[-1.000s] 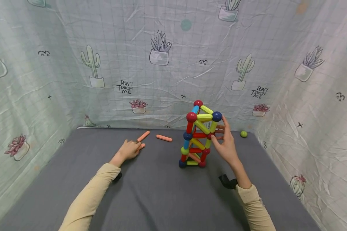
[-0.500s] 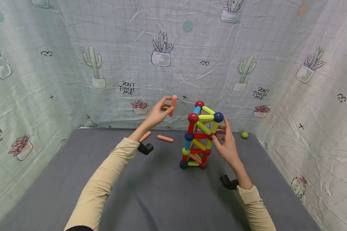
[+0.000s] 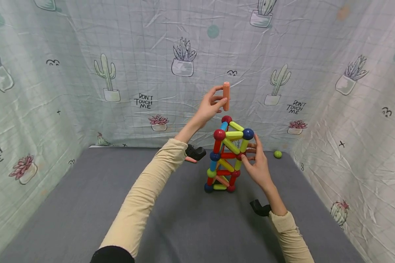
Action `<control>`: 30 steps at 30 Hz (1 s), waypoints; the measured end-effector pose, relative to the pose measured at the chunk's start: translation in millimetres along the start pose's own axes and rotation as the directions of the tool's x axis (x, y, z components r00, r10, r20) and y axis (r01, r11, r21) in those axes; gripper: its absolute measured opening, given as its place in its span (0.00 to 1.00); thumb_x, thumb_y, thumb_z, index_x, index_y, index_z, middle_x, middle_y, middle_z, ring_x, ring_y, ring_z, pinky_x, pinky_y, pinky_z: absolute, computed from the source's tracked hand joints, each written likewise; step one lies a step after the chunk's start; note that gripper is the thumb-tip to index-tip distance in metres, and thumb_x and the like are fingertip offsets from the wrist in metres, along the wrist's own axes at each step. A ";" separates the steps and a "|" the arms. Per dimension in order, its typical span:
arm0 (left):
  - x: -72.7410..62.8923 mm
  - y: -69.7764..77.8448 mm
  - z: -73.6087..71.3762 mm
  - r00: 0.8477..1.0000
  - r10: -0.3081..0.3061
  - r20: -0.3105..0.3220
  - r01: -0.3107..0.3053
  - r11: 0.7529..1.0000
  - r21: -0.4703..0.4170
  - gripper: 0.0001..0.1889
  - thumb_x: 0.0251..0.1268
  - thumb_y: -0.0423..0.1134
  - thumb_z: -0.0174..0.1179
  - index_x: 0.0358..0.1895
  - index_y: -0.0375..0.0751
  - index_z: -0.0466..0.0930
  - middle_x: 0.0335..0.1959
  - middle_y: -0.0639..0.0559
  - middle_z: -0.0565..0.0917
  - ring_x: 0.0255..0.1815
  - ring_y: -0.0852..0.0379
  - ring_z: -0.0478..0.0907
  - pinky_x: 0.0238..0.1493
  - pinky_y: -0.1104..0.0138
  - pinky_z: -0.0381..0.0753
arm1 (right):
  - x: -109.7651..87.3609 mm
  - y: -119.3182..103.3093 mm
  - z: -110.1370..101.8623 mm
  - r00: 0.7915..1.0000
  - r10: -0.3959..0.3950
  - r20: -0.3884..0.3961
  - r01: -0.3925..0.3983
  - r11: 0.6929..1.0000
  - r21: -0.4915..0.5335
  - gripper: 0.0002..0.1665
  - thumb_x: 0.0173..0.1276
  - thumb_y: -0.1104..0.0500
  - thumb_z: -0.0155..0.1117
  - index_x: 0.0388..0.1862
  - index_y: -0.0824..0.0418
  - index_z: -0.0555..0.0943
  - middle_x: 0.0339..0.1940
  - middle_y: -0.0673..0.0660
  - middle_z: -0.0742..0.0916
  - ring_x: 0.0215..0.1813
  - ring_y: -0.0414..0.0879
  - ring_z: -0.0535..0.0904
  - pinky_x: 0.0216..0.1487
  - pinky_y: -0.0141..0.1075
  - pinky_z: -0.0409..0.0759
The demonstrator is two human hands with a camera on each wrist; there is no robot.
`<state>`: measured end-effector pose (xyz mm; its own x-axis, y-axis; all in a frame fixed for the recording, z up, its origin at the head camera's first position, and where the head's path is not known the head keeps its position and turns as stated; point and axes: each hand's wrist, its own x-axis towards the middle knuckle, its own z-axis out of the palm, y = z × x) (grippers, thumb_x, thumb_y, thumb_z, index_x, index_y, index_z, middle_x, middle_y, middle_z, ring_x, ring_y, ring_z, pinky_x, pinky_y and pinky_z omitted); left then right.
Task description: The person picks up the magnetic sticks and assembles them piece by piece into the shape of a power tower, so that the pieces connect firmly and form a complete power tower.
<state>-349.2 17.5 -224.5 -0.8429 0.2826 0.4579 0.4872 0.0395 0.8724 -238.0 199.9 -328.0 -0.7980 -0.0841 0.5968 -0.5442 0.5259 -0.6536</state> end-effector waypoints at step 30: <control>-96.3 -149.8 -103.0 0.998 0.016 0.060 -0.061 0.478 0.876 0.12 0.63 0.34 0.50 0.47 0.38 0.77 0.39 0.43 0.80 0.33 0.50 0.77 0.29 0.61 0.75 | 1.4 5.4 0.0 0.999 0.014 0.034 -0.015 1.000 0.023 0.42 0.60 0.71 0.54 0.69 0.67 0.46 0.53 0.72 0.72 0.51 0.63 0.72 0.41 0.50 0.74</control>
<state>-364.5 -114.3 -381.7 -0.8197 0.3403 0.4609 0.4841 0.8416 0.2396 -242.1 202.6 -330.7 -0.8140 -0.1049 0.5714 -0.5379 0.5074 -0.6732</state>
